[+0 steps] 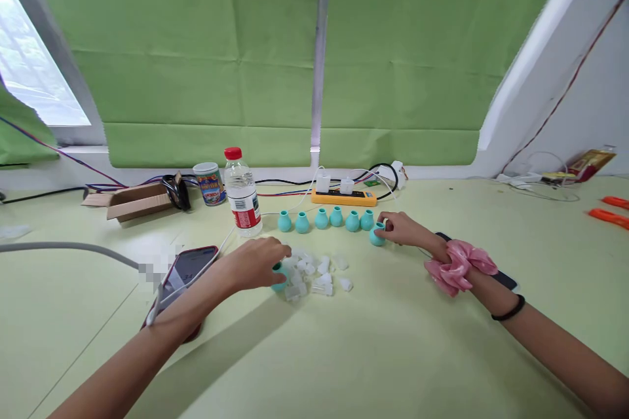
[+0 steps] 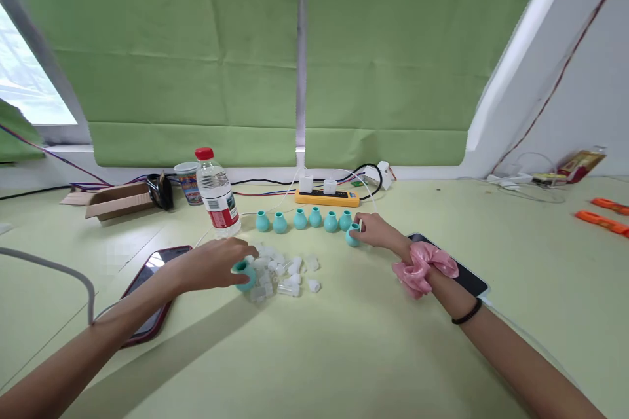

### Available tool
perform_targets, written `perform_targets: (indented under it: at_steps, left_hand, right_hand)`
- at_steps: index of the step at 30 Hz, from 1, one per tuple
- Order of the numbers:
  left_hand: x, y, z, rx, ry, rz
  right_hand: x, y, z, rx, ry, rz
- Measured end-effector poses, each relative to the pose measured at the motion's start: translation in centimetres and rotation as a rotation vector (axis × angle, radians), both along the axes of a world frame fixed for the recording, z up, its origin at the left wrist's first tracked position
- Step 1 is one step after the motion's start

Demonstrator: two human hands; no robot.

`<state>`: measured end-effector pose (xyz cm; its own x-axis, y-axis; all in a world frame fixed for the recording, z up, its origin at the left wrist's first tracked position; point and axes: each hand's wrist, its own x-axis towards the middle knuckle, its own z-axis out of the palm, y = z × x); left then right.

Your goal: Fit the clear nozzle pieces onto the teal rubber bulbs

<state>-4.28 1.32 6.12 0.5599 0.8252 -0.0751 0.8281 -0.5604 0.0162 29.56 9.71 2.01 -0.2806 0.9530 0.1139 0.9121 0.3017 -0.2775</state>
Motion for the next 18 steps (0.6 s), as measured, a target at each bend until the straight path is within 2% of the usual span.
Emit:
perform_targets:
  at_steps: [2, 5, 7, 9, 11, 14, 16, 18]
  left_hand:
    - [-0.7, 0.0, -0.2, -0.044, -0.004, -0.024]
    - [-1.2, 0.1, 1.3, -0.054, -0.074, -0.029]
    - [-0.7, 0.4, 2.7, -0.003, -0.145, 0.003]
    - [0.8, 1.3, 3.4, 0.086, -0.233, 0.017]
    - [2.8, 2.8, 2.7, 0.162, -0.29, 0.036]
    - [5.8, 5.6, 0.1, 0.138, -0.258, 0.032]
    - [6.9, 7.0, -1.3, 0.101, -0.229, -0.001]
    - [7.0, 7.7, -1.8, 0.082, -0.212, -0.028]
  right_hand:
    - [0.0, -0.2, 0.0, -0.008, -0.031, -0.021]
    - [-0.7, -0.9, 1.1, 0.054, -0.09, -0.079]
    - [-2.0, -1.7, 2.3, 0.154, -0.129, -0.126]
    - [-3.9, -2.7, 3.2, 0.238, -0.137, -0.107]
    - [-6.0, -3.5, 3.4, 0.197, -0.138, 0.008]
    - [-8.7, -3.8, 2.5, 0.069, -0.118, 0.144]
    - [-9.8, -3.4, 1.6, 0.054, -0.054, 0.174]
    - [-10.5, -2.6, 0.7, 0.07, -0.001, 0.174]
